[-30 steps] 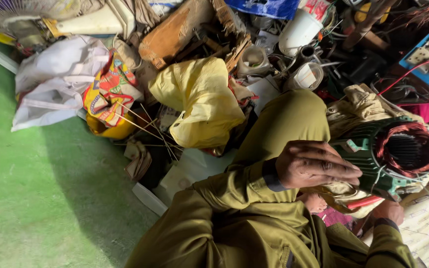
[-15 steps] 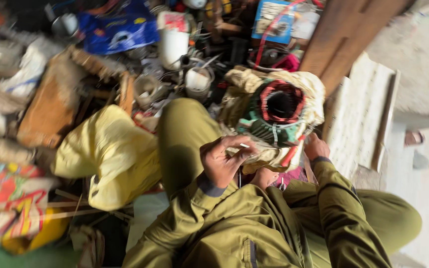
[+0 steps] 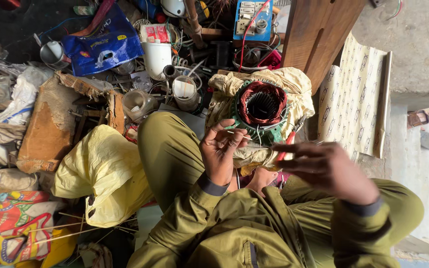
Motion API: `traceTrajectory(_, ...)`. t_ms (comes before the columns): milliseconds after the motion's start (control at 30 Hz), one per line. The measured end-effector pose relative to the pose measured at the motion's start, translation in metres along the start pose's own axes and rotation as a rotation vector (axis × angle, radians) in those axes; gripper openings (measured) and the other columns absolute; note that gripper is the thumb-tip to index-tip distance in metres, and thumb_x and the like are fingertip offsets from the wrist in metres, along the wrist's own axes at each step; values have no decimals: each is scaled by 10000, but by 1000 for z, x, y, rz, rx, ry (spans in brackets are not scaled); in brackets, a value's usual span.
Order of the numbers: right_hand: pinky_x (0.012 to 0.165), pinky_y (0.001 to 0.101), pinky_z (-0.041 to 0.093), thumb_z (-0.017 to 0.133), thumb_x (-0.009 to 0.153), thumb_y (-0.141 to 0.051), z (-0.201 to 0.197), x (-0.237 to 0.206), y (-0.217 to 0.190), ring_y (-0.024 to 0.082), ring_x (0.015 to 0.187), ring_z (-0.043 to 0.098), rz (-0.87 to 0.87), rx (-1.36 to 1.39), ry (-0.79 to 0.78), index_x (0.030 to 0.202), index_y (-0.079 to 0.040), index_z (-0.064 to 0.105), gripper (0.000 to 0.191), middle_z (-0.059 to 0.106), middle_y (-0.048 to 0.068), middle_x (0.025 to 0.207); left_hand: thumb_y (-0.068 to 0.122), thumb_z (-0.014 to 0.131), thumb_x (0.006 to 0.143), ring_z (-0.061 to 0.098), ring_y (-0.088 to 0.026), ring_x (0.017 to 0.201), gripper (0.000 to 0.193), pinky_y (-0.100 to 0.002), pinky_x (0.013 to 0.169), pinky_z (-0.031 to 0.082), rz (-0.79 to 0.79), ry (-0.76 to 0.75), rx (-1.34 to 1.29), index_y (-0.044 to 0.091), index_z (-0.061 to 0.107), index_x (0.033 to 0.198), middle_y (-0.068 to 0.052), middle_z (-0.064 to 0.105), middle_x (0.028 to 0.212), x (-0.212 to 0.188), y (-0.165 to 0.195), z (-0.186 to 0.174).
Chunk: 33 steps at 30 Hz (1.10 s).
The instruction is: The person sits cross-legged on the floor and works on a motor stator, using pliers to strip and cut wires, then inserting and securing wires into the stator slots. The person uses a wooden stick to push wires into place and continues adjusting the connections.
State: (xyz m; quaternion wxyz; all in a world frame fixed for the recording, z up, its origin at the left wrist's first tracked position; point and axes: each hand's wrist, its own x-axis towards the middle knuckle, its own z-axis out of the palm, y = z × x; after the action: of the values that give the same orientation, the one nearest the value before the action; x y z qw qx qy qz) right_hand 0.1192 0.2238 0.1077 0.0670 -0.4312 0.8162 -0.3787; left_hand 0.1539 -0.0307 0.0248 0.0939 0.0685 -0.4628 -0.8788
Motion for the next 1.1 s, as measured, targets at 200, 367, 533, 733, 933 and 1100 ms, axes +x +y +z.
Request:
traceTrajectory(200,850,376,620,723,743,37,8,37,2,300,1065,740,-131,68,-78,1081,-63,763,355,759,57,1207,124,761,979,723,-153,882,333,-273,778,586,-25,23,-107,39,624,1270,-98,754,1024,-1,9,-3)
traceTrajectory(367,697,298,616,711,868,-8,28,43,8,226,826,788,-29,328,121,1047,-77,779,204,790,109,1110,121,761,970,728,-158,886,314,-280,782,591,-29,22,-115,49,621,1241,-94,750,1018,0,12,-6)
traceTrajectory(533,533,270,568,745,912,-55,58,68,0,167,642,747,20,214,369,1092,-46,756,181,785,107,900,84,738,987,728,-157,904,282,-279,786,598,101,54,-29,38,612,1236,-105,756,1035,-3,18,-6)
traceTrajectory(733,501,332,456,813,853,-82,59,81,-21,188,564,625,-38,-109,440,1054,-73,781,204,667,73,724,0,733,977,735,-176,919,287,-314,793,626,259,102,78,12,599,1231,-143,745,1042,-2,29,-13)
traceTrajectory(933,446,336,373,826,795,-70,62,82,-23,182,467,536,-22,-153,454,1013,-86,802,220,609,46,646,-51,709,975,758,-217,956,280,-333,838,641,324,117,126,-6,580,1220,-177,745,1053,-4,26,-14)
traceTrajectory(1100,480,318,393,805,830,-66,64,80,-21,171,523,566,-41,-135,503,1028,-75,771,201,634,39,713,-61,716,967,756,-223,950,276,-339,837,640,342,141,120,-13,583,1205,-182,741,1055,-1,22,-14)
